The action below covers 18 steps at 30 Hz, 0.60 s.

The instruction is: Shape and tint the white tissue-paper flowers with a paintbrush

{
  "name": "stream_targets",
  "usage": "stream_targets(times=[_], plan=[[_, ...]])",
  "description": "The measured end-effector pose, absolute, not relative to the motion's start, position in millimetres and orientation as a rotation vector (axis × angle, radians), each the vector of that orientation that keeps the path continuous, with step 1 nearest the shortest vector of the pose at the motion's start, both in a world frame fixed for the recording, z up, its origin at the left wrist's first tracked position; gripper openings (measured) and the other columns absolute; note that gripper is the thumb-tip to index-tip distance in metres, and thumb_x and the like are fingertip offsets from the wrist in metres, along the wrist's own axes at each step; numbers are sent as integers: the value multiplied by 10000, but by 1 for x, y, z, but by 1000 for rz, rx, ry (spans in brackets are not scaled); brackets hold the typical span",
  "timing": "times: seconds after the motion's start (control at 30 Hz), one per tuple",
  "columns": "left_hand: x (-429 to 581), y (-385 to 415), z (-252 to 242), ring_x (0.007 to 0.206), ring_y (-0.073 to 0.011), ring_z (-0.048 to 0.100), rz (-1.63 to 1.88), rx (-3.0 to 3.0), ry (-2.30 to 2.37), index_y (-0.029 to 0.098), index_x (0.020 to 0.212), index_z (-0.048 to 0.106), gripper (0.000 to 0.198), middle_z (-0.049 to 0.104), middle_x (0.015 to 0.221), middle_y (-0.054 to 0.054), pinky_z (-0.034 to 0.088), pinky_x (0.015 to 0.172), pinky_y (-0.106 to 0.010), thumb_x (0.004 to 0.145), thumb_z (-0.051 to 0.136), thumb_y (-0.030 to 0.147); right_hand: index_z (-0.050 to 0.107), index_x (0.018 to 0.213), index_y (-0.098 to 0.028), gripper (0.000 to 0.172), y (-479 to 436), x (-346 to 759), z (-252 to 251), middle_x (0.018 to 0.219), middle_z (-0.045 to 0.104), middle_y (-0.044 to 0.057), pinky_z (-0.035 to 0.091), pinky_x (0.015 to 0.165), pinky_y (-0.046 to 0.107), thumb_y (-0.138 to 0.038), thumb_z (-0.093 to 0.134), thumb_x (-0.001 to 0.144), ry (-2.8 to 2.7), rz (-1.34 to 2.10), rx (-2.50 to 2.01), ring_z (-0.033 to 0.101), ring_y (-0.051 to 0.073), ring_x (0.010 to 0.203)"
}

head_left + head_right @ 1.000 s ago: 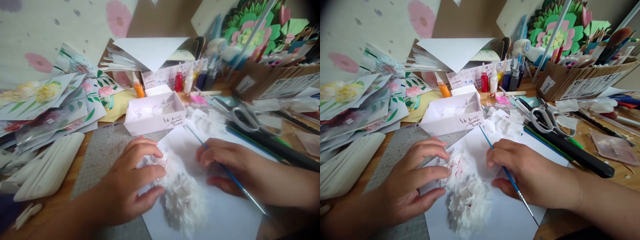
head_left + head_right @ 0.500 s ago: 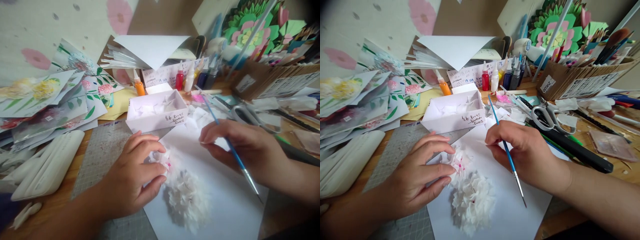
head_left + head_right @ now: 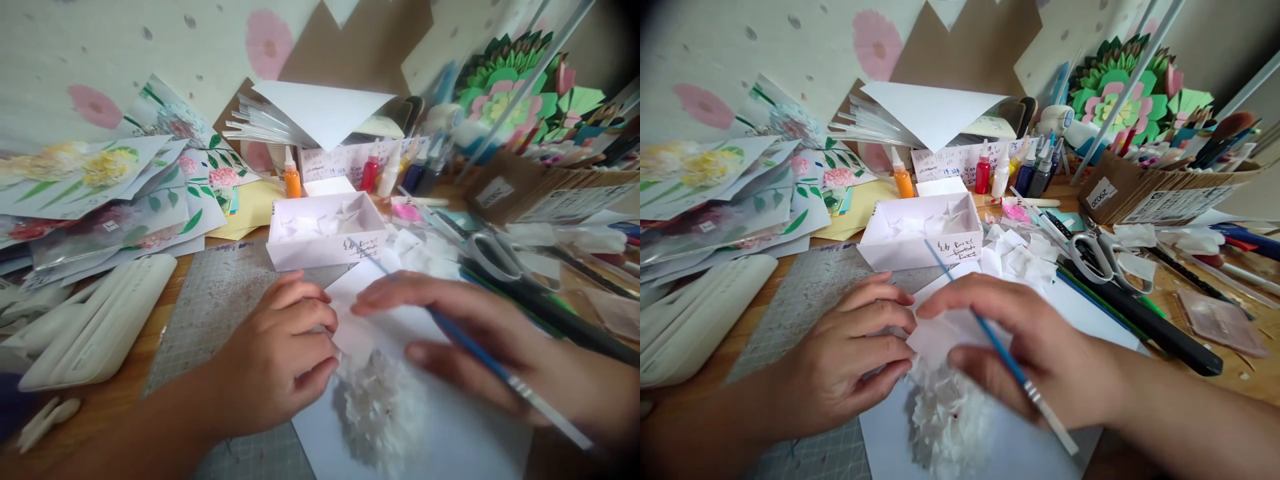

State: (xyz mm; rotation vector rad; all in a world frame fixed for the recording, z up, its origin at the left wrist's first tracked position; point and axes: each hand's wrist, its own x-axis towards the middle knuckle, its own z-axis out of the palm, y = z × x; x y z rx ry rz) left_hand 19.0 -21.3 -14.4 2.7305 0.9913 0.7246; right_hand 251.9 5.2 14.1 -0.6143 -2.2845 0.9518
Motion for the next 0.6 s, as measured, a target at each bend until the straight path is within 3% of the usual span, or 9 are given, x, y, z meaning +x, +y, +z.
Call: stream_targets(times=[0.13, 0.3, 0.6], plan=[[20, -20, -15, 979, -198, 522, 718, 2711, 985, 207, 682, 642, 125, 630, 841, -10, 336, 1015, -441, 762, 576, 137, 563, 1181, -312, 302, 6, 268, 24, 936, 673, 13, 532, 760, 286, -243, 442, 913, -2021, 1158, -762, 638, 162, 866], [19, -21, -13, 968, -192, 524, 695, 2742, 980, 217, 701, 649, 139, 634, 849, -9, 312, 1028, -453, 777, 557, 146, 653, 861, -189, 165, 6, 262, 28, 768, 660, 33, 510, 614, 218, -229, 495, 878, -2226, 949, -718, 631, 139, 717], [18, -21, -14, 981, -193, 527, 668, 2742, 986, 225, 742, 646, 139, 647, 882, -9, 295, 1044, -453, 779, 542, 141, 583, 737, -138, 237, 9, 232, 18, 663, 595, 16, 425, 554, 180, -239, 446, 903, -2393, 913, -704, 534, 84, 599]])
